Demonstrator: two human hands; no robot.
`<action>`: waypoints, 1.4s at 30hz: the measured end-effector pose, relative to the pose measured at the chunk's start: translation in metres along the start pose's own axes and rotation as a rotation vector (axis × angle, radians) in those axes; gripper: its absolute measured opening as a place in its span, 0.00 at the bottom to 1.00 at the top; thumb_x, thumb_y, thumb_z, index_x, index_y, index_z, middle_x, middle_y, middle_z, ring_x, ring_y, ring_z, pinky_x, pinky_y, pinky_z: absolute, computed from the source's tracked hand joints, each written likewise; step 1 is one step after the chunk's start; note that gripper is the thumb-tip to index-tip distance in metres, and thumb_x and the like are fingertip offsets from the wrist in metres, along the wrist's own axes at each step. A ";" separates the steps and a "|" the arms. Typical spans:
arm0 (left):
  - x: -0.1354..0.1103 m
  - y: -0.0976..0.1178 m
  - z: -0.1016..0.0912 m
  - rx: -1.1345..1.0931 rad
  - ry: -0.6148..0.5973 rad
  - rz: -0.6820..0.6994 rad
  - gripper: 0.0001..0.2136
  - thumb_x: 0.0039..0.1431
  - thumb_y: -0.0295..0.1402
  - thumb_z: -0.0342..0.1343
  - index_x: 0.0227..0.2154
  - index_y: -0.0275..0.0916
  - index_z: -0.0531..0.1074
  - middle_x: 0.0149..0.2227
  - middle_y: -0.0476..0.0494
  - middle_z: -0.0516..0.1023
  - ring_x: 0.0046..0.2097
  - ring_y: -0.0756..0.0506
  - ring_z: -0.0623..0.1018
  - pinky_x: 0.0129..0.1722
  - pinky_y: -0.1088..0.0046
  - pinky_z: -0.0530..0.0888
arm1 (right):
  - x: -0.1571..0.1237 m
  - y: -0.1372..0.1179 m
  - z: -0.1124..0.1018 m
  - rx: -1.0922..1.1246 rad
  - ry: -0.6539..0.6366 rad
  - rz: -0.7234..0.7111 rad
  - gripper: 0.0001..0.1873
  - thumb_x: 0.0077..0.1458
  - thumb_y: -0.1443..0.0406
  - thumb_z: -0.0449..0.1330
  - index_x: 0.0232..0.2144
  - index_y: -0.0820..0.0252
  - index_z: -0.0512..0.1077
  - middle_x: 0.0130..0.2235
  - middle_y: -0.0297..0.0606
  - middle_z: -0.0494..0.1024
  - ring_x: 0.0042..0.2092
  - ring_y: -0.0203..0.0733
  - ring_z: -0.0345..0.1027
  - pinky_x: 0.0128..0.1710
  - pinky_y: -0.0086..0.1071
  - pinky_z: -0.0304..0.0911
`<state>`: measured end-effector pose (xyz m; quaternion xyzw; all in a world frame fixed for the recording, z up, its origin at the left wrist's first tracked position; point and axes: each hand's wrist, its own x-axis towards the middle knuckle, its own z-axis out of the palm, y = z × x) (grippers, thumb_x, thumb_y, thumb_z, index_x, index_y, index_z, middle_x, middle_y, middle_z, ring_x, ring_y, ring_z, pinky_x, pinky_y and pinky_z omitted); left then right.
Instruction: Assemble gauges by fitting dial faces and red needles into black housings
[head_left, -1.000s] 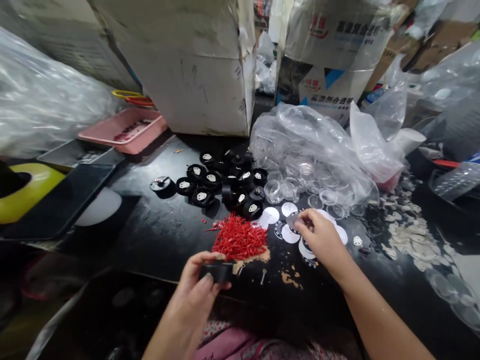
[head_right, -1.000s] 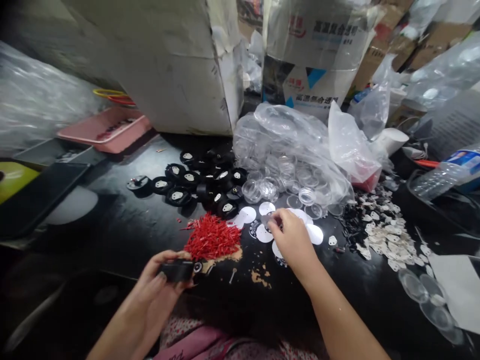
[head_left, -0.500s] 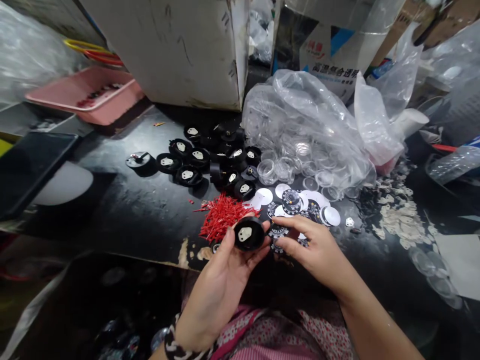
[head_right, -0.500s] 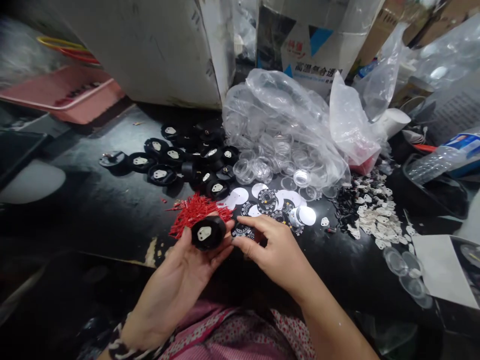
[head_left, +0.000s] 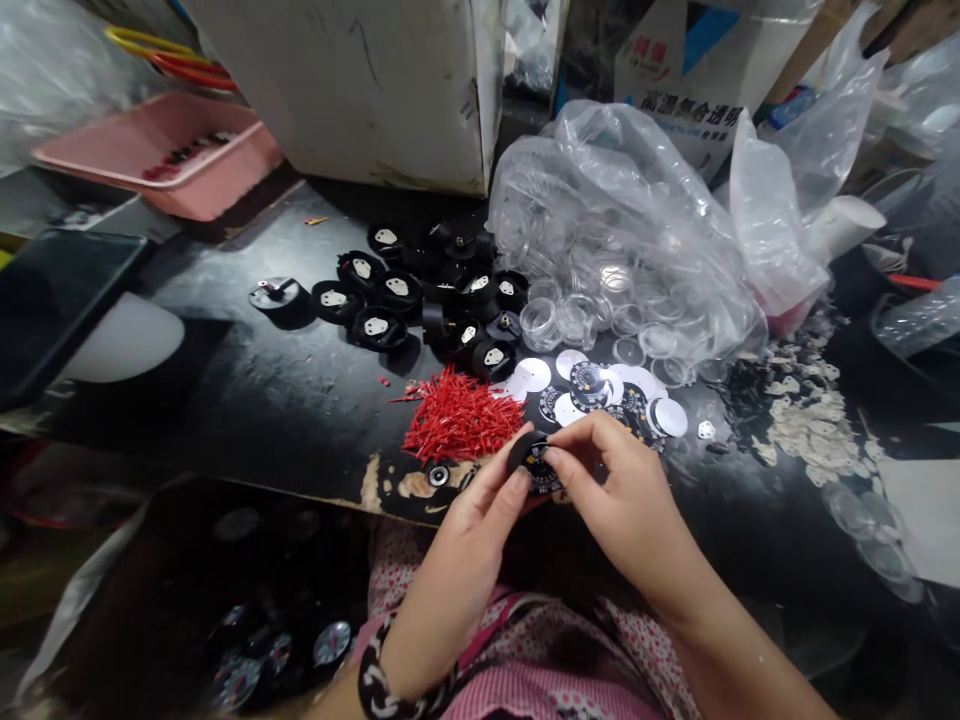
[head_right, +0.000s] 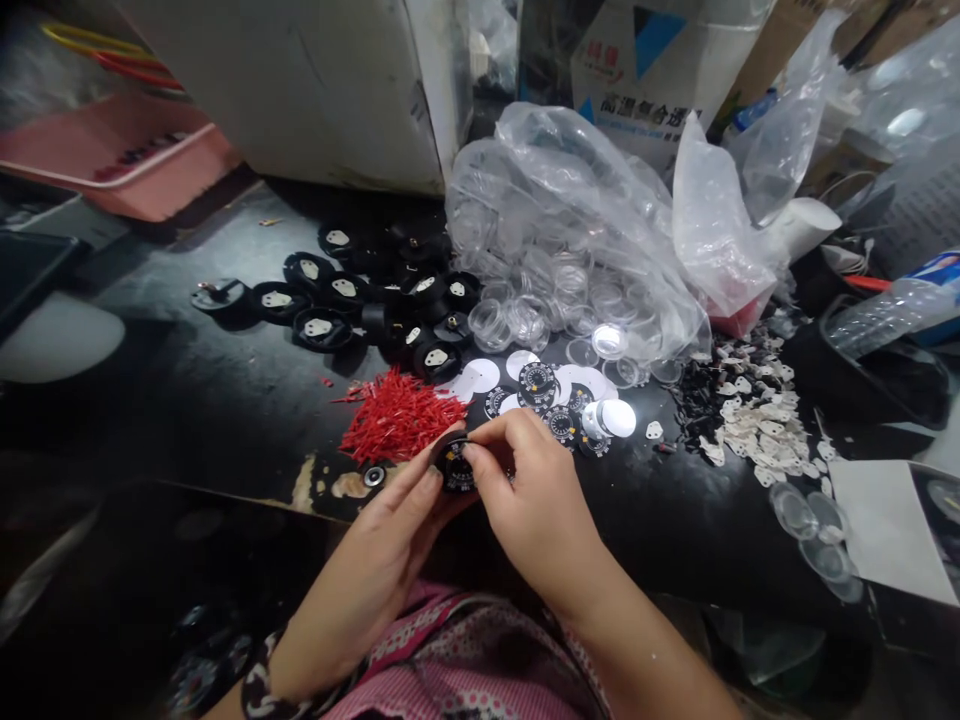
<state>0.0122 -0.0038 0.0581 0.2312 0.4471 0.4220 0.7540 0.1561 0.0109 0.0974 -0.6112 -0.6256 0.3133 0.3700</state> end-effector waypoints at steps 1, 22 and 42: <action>0.001 -0.002 -0.002 0.049 -0.009 0.013 0.17 0.59 0.42 0.60 0.52 0.52 0.75 0.59 0.51 0.74 0.61 0.41 0.70 0.60 0.66 0.69 | 0.001 0.001 0.000 -0.009 -0.030 0.012 0.02 0.59 0.68 0.58 0.33 0.57 0.71 0.33 0.32 0.75 0.35 0.36 0.68 0.36 0.30 0.63; -0.010 -0.008 -0.039 0.275 0.045 0.079 0.13 0.58 0.32 0.60 0.47 0.47 0.74 0.49 0.50 0.80 0.52 0.47 0.78 0.53 0.76 0.73 | 0.000 0.008 0.004 -0.087 -0.381 0.047 0.07 0.59 0.68 0.56 0.40 0.57 0.72 0.38 0.33 0.78 0.39 0.38 0.71 0.39 0.32 0.62; 0.005 0.007 -0.013 -0.257 0.121 0.189 0.09 0.61 0.33 0.57 0.44 0.41 0.74 0.48 0.41 0.81 0.55 0.42 0.77 0.58 0.62 0.71 | 0.012 0.015 0.024 -0.388 -0.149 -0.182 0.06 0.60 0.67 0.57 0.30 0.61 0.70 0.32 0.35 0.74 0.35 0.40 0.66 0.40 0.36 0.55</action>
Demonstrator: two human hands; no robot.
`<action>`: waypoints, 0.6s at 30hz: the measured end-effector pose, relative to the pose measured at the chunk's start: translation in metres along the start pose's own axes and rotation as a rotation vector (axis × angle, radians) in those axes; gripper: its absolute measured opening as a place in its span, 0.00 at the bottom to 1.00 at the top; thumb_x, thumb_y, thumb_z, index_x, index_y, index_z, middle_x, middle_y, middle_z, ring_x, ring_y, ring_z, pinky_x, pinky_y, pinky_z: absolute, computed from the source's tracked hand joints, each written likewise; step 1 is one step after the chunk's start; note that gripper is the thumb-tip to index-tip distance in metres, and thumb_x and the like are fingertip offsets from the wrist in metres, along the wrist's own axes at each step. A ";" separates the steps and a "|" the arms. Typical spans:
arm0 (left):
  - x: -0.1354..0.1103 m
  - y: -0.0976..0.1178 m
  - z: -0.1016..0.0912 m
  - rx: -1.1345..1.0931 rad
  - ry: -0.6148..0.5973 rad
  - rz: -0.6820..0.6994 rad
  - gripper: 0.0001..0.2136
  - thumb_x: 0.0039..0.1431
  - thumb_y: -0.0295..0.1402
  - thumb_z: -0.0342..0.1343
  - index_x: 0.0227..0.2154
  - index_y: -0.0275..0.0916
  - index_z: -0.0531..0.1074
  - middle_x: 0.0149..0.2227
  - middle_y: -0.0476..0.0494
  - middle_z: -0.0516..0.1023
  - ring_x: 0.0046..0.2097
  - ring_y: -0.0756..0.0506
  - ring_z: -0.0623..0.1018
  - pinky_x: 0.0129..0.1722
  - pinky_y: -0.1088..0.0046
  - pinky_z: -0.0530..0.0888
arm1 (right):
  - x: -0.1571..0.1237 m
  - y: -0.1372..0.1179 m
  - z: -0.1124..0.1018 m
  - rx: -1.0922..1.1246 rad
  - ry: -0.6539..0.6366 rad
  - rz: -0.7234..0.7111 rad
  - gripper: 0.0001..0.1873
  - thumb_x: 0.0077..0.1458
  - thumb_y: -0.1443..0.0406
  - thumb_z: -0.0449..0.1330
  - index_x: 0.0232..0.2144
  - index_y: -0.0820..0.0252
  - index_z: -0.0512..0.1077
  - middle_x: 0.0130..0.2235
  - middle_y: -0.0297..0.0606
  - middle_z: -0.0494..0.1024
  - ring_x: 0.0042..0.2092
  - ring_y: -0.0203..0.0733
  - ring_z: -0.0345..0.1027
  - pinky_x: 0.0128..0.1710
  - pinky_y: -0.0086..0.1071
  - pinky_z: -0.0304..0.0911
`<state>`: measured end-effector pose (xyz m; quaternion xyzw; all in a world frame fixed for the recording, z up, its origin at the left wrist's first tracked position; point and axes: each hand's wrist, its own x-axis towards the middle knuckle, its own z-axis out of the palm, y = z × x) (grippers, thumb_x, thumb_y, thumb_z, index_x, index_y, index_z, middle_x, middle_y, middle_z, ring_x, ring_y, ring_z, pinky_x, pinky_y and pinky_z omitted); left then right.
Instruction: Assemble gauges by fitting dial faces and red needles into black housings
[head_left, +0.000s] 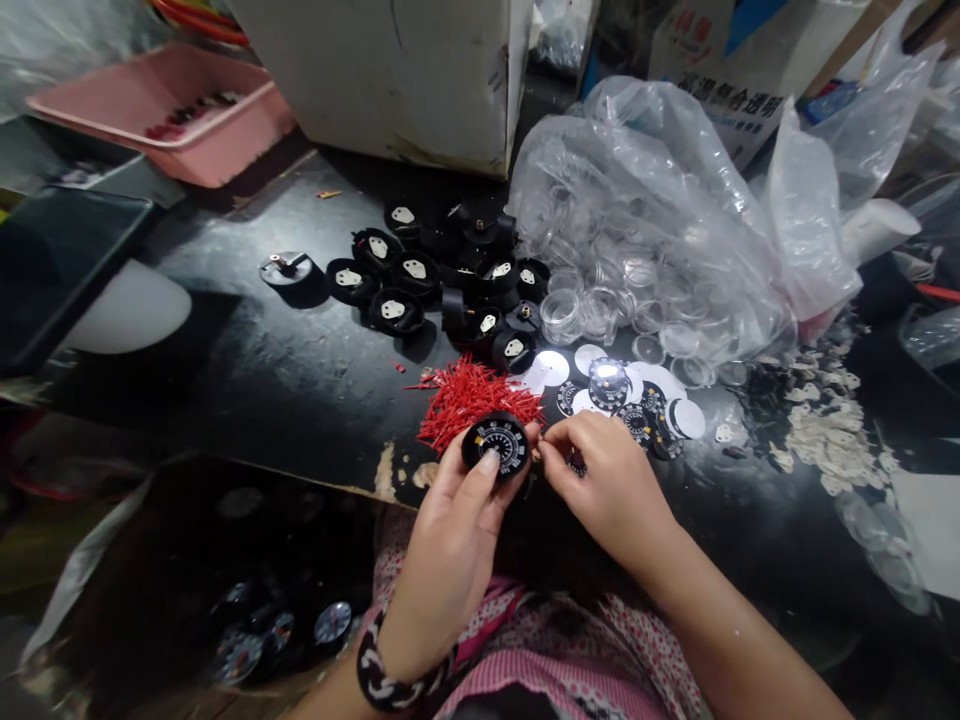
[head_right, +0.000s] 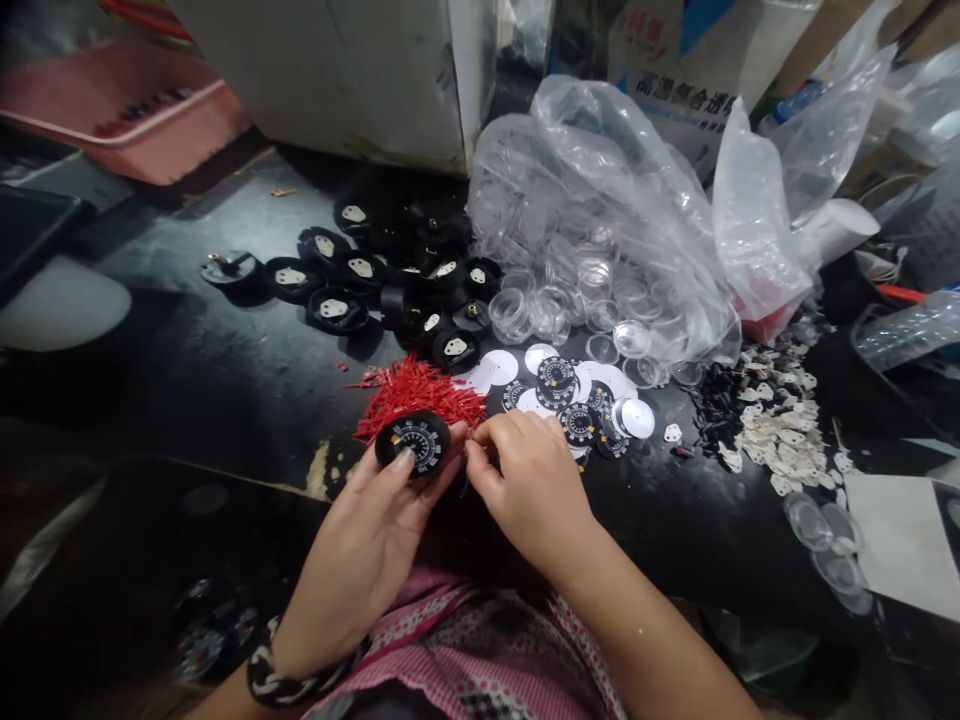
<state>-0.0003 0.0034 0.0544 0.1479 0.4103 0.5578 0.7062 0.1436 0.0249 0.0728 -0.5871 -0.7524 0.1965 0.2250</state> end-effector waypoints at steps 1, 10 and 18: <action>0.000 0.001 0.001 -0.008 -0.012 0.003 0.09 0.62 0.33 0.57 0.44 0.40 0.74 0.48 0.41 0.81 0.55 0.41 0.77 0.58 0.61 0.71 | -0.001 -0.001 -0.002 0.058 0.018 0.004 0.06 0.60 0.67 0.57 0.30 0.60 0.69 0.31 0.34 0.74 0.35 0.39 0.65 0.39 0.35 0.55; 0.007 -0.010 -0.002 0.314 -0.041 0.017 0.16 0.60 0.37 0.59 0.51 0.50 0.72 0.54 0.49 0.76 0.57 0.43 0.74 0.60 0.65 0.67 | -0.006 -0.013 -0.016 0.198 -0.058 0.001 0.06 0.63 0.68 0.55 0.33 0.59 0.71 0.34 0.35 0.73 0.37 0.39 0.65 0.39 0.35 0.56; -0.001 -0.002 0.002 0.533 -0.107 0.127 0.11 0.61 0.35 0.57 0.46 0.47 0.72 0.48 0.49 0.78 0.51 0.45 0.77 0.53 0.72 0.71 | -0.007 -0.012 -0.022 0.202 -0.077 0.031 0.06 0.62 0.69 0.55 0.31 0.58 0.69 0.31 0.32 0.72 0.34 0.37 0.65 0.38 0.33 0.56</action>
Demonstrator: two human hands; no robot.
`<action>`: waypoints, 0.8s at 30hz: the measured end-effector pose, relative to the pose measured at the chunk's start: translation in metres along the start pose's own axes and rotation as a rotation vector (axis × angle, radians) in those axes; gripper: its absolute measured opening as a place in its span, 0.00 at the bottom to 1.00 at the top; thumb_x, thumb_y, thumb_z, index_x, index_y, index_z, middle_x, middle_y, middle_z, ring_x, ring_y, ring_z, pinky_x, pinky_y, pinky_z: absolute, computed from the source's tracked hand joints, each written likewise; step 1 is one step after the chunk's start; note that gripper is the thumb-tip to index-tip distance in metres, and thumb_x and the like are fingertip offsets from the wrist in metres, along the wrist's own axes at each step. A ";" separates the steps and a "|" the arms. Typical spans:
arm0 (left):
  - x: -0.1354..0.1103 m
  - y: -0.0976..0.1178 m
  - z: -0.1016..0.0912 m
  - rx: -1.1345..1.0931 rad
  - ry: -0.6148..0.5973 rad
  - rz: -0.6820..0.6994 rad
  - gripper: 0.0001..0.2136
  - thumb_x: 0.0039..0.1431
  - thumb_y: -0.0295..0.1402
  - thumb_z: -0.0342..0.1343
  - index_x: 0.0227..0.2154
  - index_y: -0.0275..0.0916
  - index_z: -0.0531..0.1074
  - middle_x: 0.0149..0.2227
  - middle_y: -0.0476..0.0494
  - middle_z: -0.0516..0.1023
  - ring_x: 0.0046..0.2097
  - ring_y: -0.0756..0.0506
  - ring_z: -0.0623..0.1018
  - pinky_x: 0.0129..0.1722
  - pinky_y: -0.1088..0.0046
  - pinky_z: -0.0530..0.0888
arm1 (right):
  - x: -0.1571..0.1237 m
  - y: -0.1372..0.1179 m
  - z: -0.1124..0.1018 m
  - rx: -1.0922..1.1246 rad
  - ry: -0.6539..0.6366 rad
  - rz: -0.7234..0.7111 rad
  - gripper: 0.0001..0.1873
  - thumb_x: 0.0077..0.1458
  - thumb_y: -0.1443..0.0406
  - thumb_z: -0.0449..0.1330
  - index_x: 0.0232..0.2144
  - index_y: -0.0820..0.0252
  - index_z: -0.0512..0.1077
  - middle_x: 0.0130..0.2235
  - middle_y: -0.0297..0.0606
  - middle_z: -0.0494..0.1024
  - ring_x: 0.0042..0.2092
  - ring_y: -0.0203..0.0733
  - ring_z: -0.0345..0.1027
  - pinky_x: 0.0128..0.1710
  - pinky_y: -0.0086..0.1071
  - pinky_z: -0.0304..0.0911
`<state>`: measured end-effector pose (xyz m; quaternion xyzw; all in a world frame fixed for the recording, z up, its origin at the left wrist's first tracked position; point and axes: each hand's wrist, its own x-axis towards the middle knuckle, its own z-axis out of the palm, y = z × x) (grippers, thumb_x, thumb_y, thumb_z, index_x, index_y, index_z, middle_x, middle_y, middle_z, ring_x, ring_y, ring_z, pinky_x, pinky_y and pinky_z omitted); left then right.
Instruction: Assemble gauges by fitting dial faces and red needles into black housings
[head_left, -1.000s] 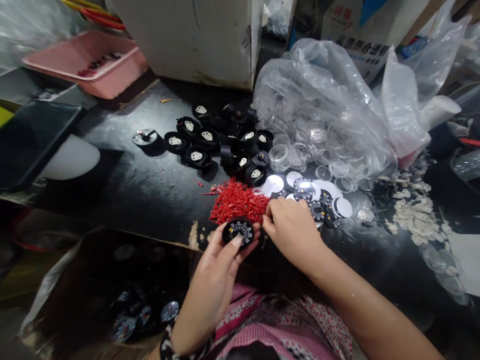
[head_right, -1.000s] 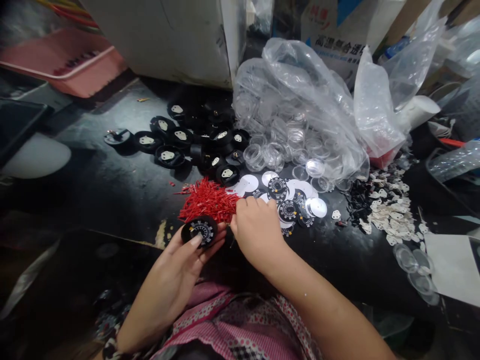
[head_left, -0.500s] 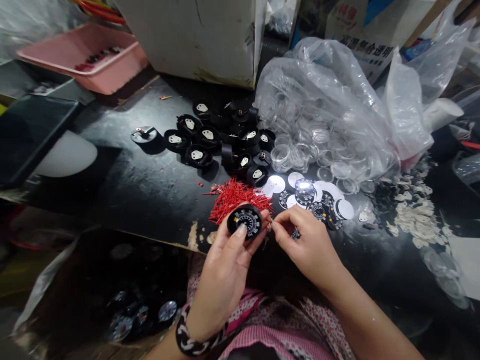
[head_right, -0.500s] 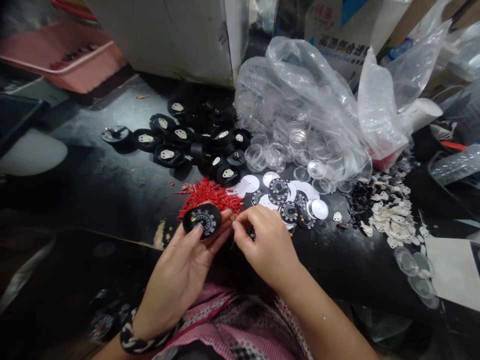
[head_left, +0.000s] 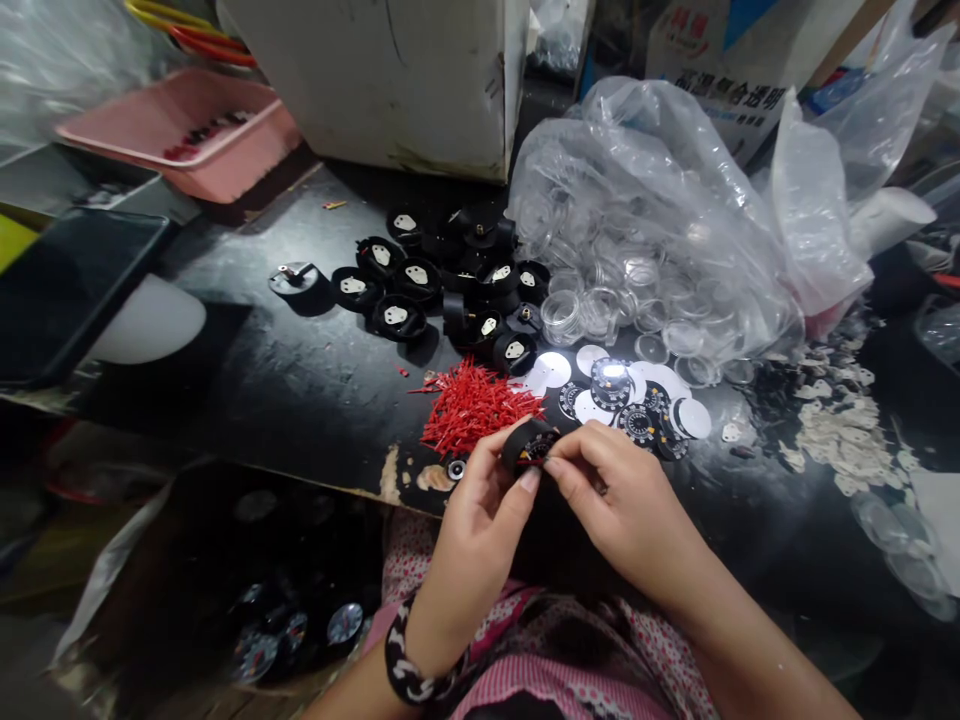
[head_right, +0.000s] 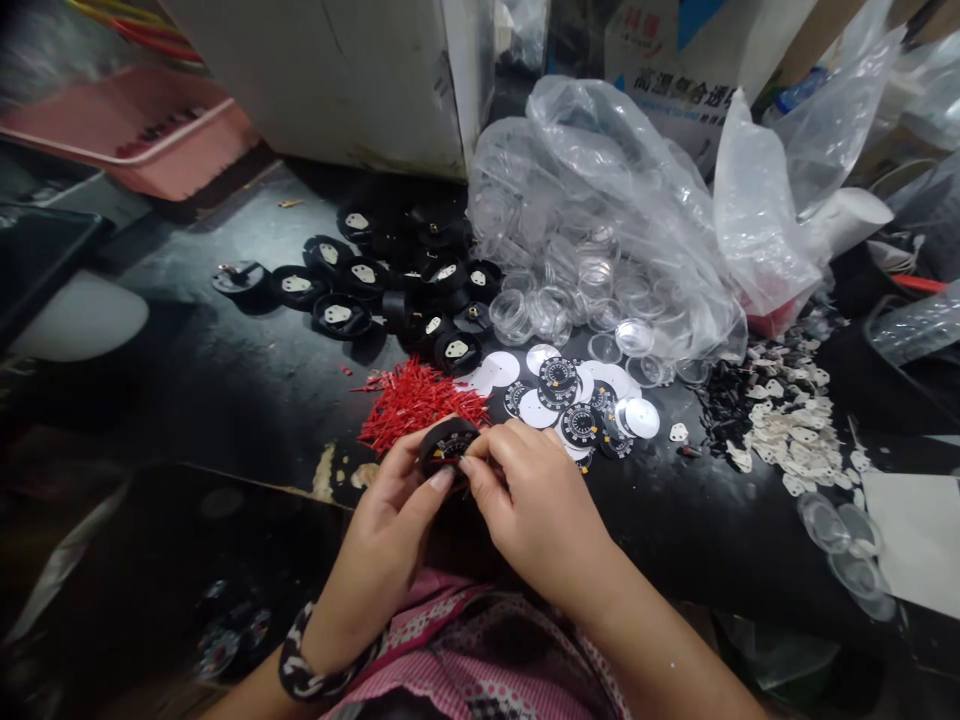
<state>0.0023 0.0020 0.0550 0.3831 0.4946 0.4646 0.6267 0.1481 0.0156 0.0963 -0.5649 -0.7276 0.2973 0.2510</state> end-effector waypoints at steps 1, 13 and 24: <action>-0.001 0.002 0.000 0.029 0.011 0.015 0.10 0.61 0.35 0.57 0.45 0.46 0.72 0.46 0.49 0.79 0.49 0.45 0.78 0.50 0.73 0.72 | -0.001 -0.001 0.000 0.016 -0.003 0.008 0.06 0.62 0.69 0.56 0.31 0.58 0.69 0.31 0.32 0.72 0.33 0.37 0.65 0.37 0.33 0.56; -0.007 0.004 -0.008 0.207 0.064 0.060 0.07 0.57 0.31 0.59 0.39 0.45 0.75 0.38 0.50 0.81 0.41 0.45 0.80 0.44 0.73 0.74 | -0.011 -0.008 0.008 0.003 -0.029 0.089 0.12 0.61 0.70 0.56 0.25 0.58 0.64 0.27 0.31 0.70 0.28 0.35 0.61 0.30 0.31 0.54; -0.001 -0.003 -0.009 -0.249 -0.056 -0.262 0.17 0.56 0.41 0.63 0.49 0.51 0.76 0.55 0.49 0.77 0.59 0.41 0.73 0.58 0.66 0.70 | 0.007 0.002 0.004 -0.367 0.042 -0.264 0.07 0.61 0.70 0.52 0.33 0.62 0.71 0.33 0.39 0.74 0.36 0.43 0.66 0.39 0.37 0.55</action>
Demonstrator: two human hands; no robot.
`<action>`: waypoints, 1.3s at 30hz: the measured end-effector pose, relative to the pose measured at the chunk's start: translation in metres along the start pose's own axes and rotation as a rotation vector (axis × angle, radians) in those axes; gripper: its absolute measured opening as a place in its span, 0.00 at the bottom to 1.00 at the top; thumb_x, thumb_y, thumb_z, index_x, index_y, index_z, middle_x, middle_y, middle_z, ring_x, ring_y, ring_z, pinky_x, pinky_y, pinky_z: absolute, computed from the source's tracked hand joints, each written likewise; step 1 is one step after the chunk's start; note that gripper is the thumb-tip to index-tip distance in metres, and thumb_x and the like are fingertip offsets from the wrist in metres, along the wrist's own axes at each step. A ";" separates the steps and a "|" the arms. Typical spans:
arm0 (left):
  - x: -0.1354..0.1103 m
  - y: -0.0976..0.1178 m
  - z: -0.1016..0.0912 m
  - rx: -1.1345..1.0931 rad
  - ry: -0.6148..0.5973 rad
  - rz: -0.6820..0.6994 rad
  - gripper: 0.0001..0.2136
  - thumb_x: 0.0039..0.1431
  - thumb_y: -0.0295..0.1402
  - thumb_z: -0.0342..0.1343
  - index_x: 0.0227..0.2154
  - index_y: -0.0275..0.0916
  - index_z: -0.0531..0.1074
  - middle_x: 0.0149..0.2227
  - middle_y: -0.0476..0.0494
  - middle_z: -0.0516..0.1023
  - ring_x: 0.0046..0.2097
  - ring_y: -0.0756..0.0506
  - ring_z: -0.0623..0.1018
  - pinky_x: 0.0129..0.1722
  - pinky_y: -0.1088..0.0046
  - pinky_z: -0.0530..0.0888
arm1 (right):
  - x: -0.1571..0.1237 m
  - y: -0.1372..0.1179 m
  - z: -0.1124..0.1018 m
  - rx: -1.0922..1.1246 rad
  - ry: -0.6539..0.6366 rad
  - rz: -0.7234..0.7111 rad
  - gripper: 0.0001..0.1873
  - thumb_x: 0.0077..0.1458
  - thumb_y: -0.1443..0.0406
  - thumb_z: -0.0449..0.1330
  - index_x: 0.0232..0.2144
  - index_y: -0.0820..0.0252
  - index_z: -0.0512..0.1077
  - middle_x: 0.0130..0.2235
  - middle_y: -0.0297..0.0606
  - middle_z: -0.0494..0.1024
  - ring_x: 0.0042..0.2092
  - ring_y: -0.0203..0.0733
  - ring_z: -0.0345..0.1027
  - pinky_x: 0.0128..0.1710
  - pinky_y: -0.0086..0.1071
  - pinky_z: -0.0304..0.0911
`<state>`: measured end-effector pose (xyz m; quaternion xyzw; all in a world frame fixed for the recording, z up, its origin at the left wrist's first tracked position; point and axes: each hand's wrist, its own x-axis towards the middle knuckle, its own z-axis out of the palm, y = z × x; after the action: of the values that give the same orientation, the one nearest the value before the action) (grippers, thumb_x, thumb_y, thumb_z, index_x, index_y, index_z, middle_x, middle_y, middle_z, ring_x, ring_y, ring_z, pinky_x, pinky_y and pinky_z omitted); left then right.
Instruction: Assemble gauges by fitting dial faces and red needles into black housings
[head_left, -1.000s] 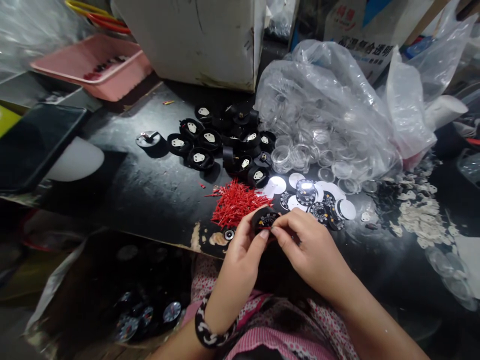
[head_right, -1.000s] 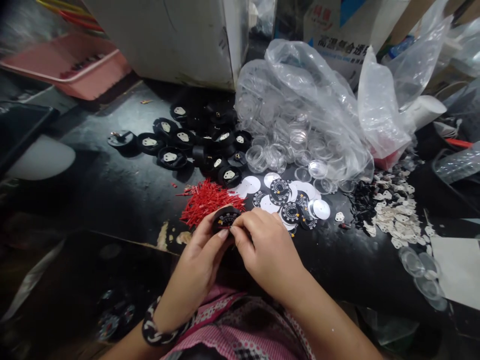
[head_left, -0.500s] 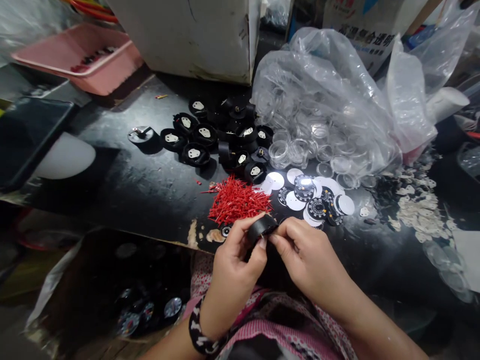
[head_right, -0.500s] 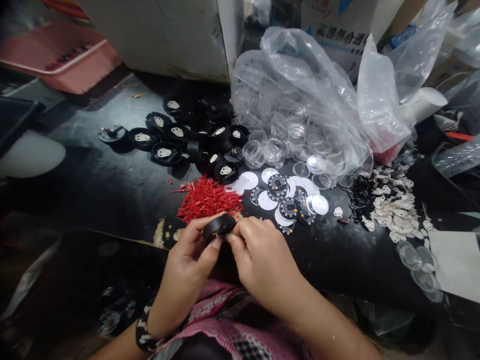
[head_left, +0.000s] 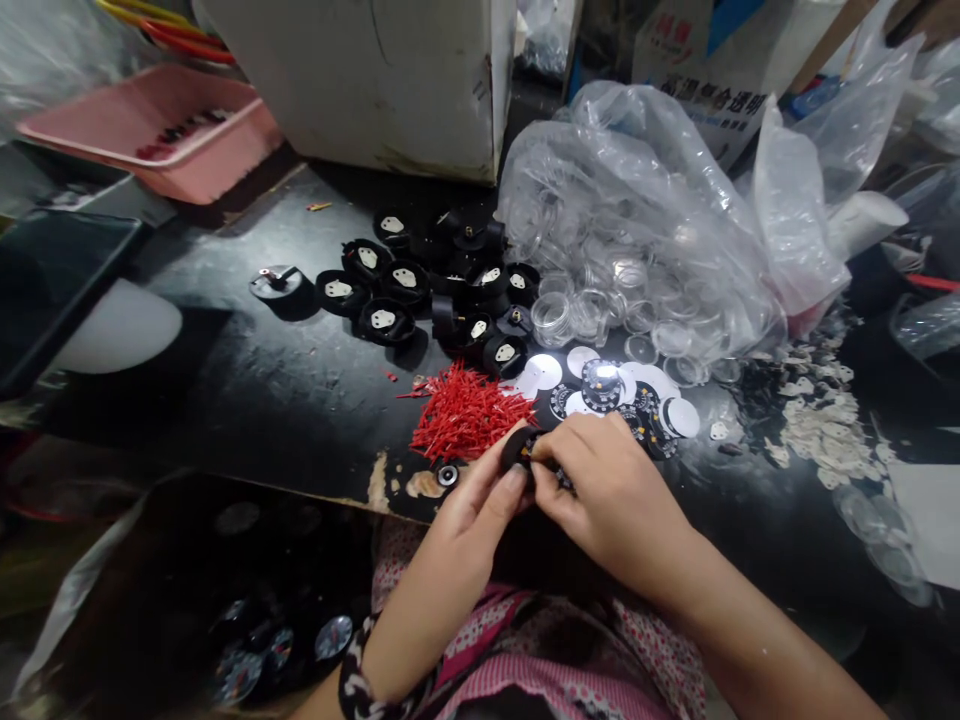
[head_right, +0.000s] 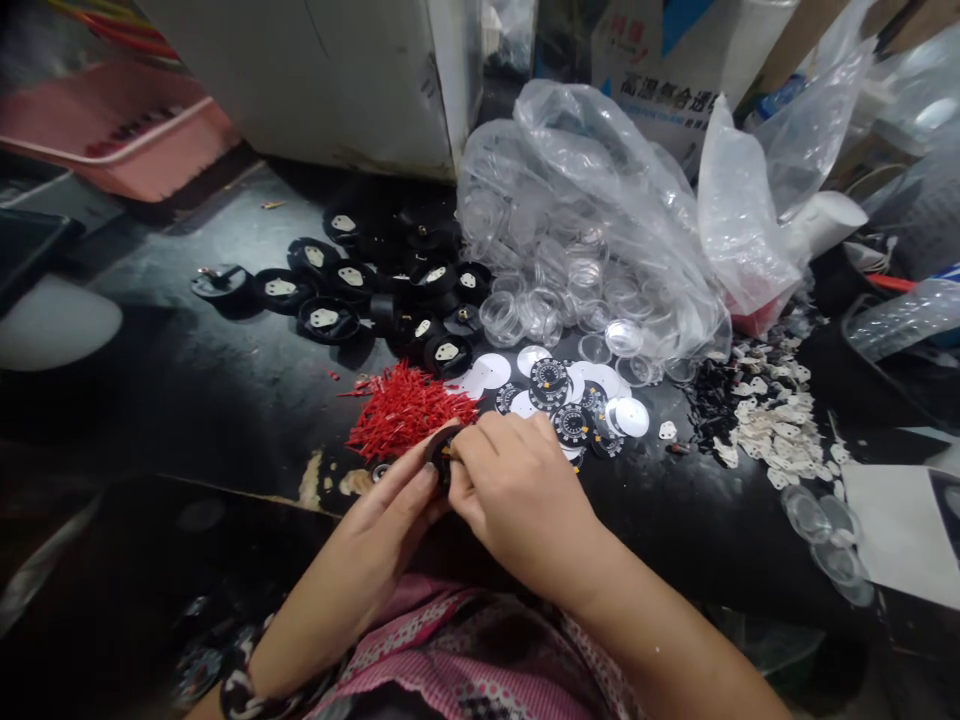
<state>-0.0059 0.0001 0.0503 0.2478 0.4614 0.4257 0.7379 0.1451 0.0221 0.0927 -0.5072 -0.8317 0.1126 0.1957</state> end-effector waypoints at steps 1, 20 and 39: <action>-0.001 -0.001 0.003 -0.041 0.023 -0.018 0.16 0.55 0.42 0.63 0.48 0.51 0.77 0.55 0.49 0.77 0.58 0.40 0.73 0.57 0.66 0.72 | 0.002 -0.001 0.002 -0.018 0.006 0.004 0.08 0.60 0.70 0.52 0.31 0.62 0.70 0.31 0.39 0.74 0.35 0.42 0.65 0.39 0.37 0.55; 0.018 -0.021 -0.009 0.004 0.053 0.108 0.18 0.60 0.41 0.59 0.53 0.50 0.73 0.59 0.47 0.74 0.58 0.39 0.74 0.59 0.61 0.71 | 0.059 0.113 -0.010 -0.054 0.203 0.519 0.08 0.55 0.68 0.58 0.39 0.63 0.71 0.42 0.46 0.75 0.43 0.48 0.69 0.45 0.43 0.62; 0.008 -0.012 0.003 0.194 -0.195 0.190 0.19 0.62 0.38 0.57 0.56 0.51 0.70 0.61 0.50 0.71 0.62 0.44 0.69 0.63 0.70 0.65 | 0.005 0.004 -0.001 0.379 0.069 0.319 0.19 0.68 0.58 0.47 0.27 0.58 0.66 0.28 0.32 0.67 0.32 0.37 0.62 0.34 0.32 0.56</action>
<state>0.0032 0.0007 0.0393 0.4002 0.4011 0.4209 0.7084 0.1471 0.0286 0.0934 -0.5898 -0.6980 0.2787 0.2953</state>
